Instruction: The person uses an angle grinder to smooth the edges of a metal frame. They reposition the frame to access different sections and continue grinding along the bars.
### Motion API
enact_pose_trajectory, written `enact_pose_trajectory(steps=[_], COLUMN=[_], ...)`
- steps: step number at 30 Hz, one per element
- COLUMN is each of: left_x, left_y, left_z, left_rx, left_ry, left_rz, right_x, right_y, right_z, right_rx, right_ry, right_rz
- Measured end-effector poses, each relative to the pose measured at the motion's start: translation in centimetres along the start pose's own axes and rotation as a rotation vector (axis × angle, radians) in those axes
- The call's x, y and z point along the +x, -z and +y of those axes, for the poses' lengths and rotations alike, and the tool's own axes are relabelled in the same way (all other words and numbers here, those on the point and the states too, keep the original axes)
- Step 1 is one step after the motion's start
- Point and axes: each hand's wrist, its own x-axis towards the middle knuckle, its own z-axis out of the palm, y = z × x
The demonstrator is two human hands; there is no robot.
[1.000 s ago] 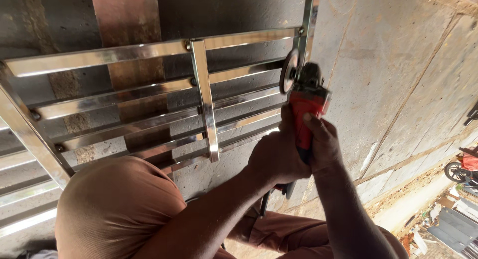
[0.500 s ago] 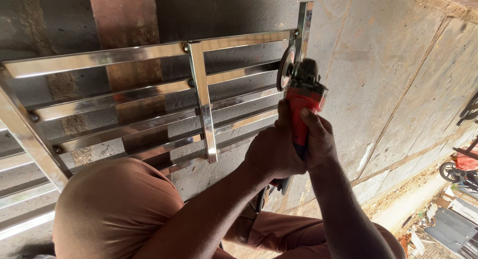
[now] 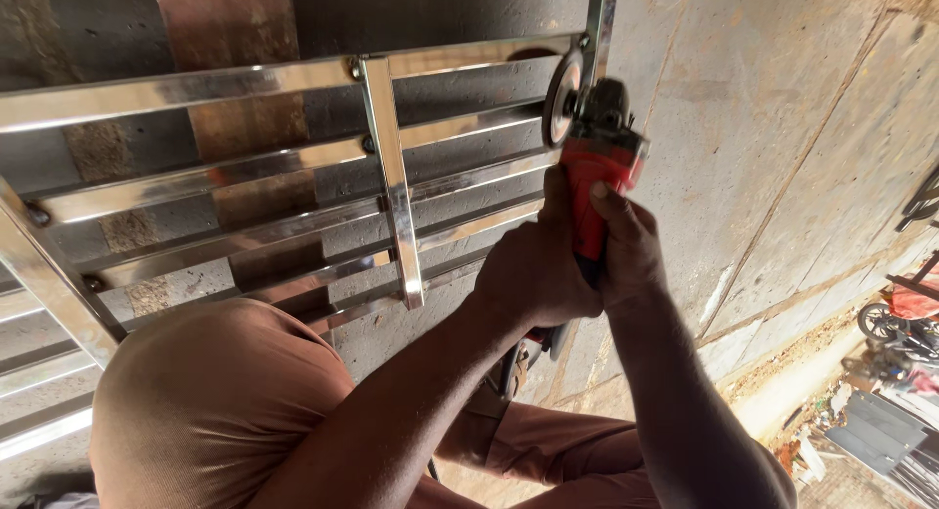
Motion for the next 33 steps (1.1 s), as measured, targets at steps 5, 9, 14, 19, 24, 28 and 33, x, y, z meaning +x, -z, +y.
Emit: enact_pose_trajectory(steps=[5, 9, 14, 19, 24, 28, 33], left_x=[-0.8, -2.2, -3.8, -3.7, -3.4, -2.7, -1.7], left_y=[-1.5, -3.1, -4.9, -5.0, -4.2, -4.4, -4.2], left_z=[-0.4, 0.3, 0.6, 1.1, 1.6, 1.4, 1.3], left_rx=[-0.023, -0.035, 0.014, 0.023, -0.124, -0.197, -0.342], left_ry=[-0.011, -0.06, -0.112, 0.015, -0.15, -0.328, -0.363], left_rz=[0.008, 0.061, 0.101, 0.026, 0.135, 0.228, 0.233], right_x=[-1.6, -3.8, -5.4, -4.7, -3.1, -1.3, 1.5], right_y=[0.5, 0.2, 0.2, 0.5, 0.1, -0.1, -0.8], right_z=[1.3, 1.3, 1.6, 0.8, -1.2, -3.6, -6.1], right_rx=[0.04, -0.102, -0.087, -0.18, -0.127, -0.086, -0.057], right_ry=[-0.083, -0.049, -0.082, -0.045, -0.005, 0.024, 0.014], right_rz=[0.057, 0.236, 0.216, 0.147, 0.137, 0.073, 0.078])
